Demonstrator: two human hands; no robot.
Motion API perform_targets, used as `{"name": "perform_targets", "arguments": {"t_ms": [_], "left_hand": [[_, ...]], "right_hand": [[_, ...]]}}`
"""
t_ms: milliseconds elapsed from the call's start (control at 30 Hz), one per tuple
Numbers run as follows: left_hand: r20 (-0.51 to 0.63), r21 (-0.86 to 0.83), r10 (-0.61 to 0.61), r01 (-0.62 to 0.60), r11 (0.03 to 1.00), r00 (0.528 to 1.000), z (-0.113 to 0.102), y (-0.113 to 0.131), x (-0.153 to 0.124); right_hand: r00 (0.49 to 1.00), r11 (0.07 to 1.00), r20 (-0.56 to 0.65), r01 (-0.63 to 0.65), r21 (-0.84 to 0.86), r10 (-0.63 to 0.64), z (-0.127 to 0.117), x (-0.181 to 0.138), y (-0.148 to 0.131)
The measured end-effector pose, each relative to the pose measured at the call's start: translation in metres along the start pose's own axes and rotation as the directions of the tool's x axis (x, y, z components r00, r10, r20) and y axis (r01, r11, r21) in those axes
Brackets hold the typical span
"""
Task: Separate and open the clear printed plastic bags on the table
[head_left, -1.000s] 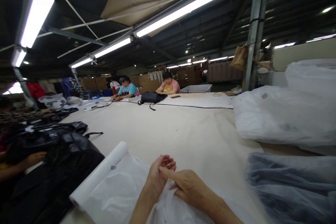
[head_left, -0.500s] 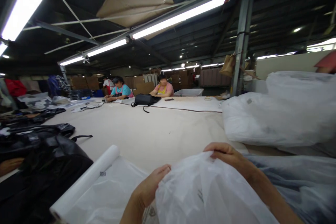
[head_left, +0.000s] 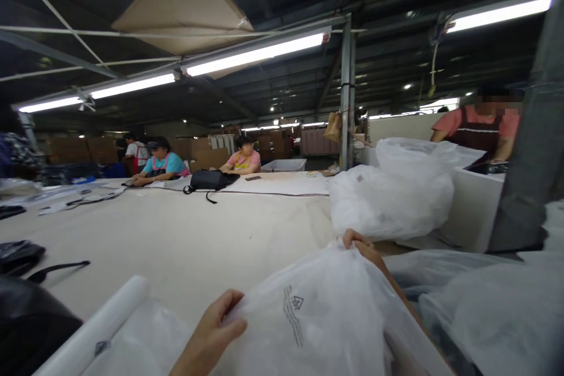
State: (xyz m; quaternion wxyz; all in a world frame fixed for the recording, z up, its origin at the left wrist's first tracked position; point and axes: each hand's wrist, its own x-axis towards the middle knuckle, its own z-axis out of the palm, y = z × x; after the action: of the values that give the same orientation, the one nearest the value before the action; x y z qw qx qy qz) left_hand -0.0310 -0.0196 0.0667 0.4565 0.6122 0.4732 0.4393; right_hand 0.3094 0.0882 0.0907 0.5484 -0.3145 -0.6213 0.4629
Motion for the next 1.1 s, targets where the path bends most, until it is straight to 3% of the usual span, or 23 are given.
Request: {"name": "perform_targets", "arguments": {"t_ms": [67,233,333,533,700,867,1100], "left_hand": [[0.071,-0.098,-0.018,0.025,0.995,0.997,0.010,0.013,-0.007],[0.097,-0.166,-0.117,0.132,0.977,0.988,0.037,0.031,-0.012],[0.064,-0.177,-0.162,0.171,0.969,0.985,0.032,0.027,-0.008],[-0.120,-0.182,-0.139,0.116,0.976,0.983,0.014,0.026,-0.008],[-0.045,-0.221,-0.193,0.179,0.959,0.980,0.011,0.031,-0.014],[0.055,-0.131,-0.230,0.235,0.963,0.972,0.004,0.026,-0.015],[-0.013,-0.049,-0.153,0.152,0.987,0.988,0.014,0.017,-0.010]], "right_hand": [[0.999,0.997,0.033,-0.024,0.073,0.021,0.019,-0.001,0.003],[0.988,0.976,0.147,-0.081,0.204,0.051,0.047,-0.001,0.001],[0.990,0.971,0.135,-0.079,0.226,0.049,0.043,0.000,0.000],[0.994,0.969,0.108,0.001,0.246,-0.029,0.017,0.004,0.000],[0.989,0.965,0.122,0.045,0.260,-0.079,0.010,0.012,0.010],[0.987,0.963,0.122,0.074,0.260,-0.109,0.007,0.018,0.022],[0.982,0.955,0.079,0.147,0.259,-0.172,0.011,0.014,0.022]]}}
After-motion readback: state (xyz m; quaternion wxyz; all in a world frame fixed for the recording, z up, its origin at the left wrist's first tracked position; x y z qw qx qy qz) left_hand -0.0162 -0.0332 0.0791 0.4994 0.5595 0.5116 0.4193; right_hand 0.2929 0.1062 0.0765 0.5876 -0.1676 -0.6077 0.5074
